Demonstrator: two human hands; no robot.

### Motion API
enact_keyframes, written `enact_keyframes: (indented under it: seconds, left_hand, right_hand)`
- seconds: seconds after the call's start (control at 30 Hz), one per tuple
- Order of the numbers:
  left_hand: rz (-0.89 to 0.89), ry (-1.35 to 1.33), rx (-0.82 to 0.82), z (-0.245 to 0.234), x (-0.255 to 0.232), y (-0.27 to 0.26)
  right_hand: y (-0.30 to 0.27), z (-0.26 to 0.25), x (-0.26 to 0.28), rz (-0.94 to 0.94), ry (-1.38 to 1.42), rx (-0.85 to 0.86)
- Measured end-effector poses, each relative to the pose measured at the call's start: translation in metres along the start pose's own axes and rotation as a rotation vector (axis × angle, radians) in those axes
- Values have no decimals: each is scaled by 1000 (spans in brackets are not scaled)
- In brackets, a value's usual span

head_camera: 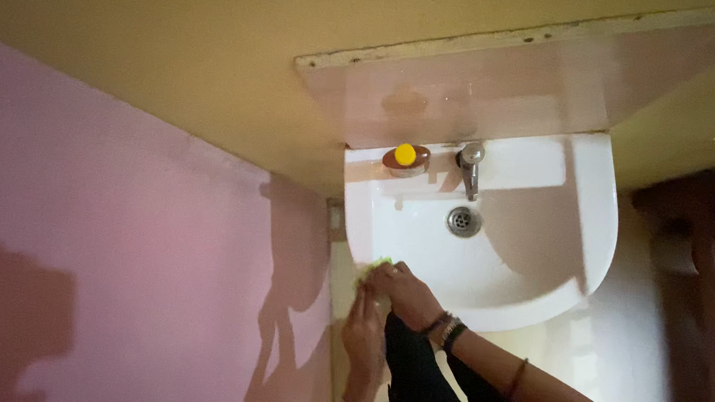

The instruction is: The person uses a green cloth to wipe the surface of a white wall-mounted sink, including the basin, faucet, and surrounding wall area. The person repeatedly wipes and folds the cloth while cleaning the sink.

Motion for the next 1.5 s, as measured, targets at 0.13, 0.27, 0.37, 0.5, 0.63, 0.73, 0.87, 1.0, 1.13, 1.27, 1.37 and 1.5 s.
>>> enact_keyframes:
  seconds: [0.13, 0.27, 0.37, 0.5, 0.63, 0.73, 0.87, 1.0, 1.13, 1.27, 1.37, 1.5]
  left_hand:
    - [-183, -97, 225, 38, 2, -101]
    - [-225, -213, 370, 68, -26, -156]
    - [-157, -208, 405, 56, -54, -164]
    - [20, -308, 345, -14, -96, -116]
    - [121, -283, 200, -75, -110, -53]
    - [145, -201, 73, -80, -95, -10]
    - [166, -38, 114, -51, -62, 28]
    - [277, 20, 31, -43, -54, 39]
    - [255, -12, -3, -36, -54, 32]
    - [222, -33, -12, -42, -62, 20]
    - [236, 6, -26, -39, -72, 0]
    - [214, -86, 41, -31, -90, -24]
  right_hand:
    - [-73, 16, 5, -182, -62, 114]
    - [-130, 13, -6, -208, -150, 30]
    - [-152, -10, -20, -33, -128, 144]
    - [-149, -65, 4, -24, -29, 88]
    - [-118, -99, 33, 8, 55, -14]
    - [-74, -105, 43, -102, 96, -192]
    - [-18, -70, 23, -94, 214, -272]
    - [9, -33, -8, -58, 309, -248]
    - [2, -18, -16, -211, 344, -221]
    - [-14, -29, -7, -335, 101, -216]
    - [-39, -40, -8, -260, -30, -107]
    - [-65, -50, -16, -257, -166, -71]
Point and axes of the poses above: each hand's wrist, its own y-axis towards the middle knuckle, its own z-axis out of the palm, x = y × z, the point moved 6 cm from there along y, towards the middle knuckle, and after that the axes turned 10 degrees about -x, right-handed, at the moved point
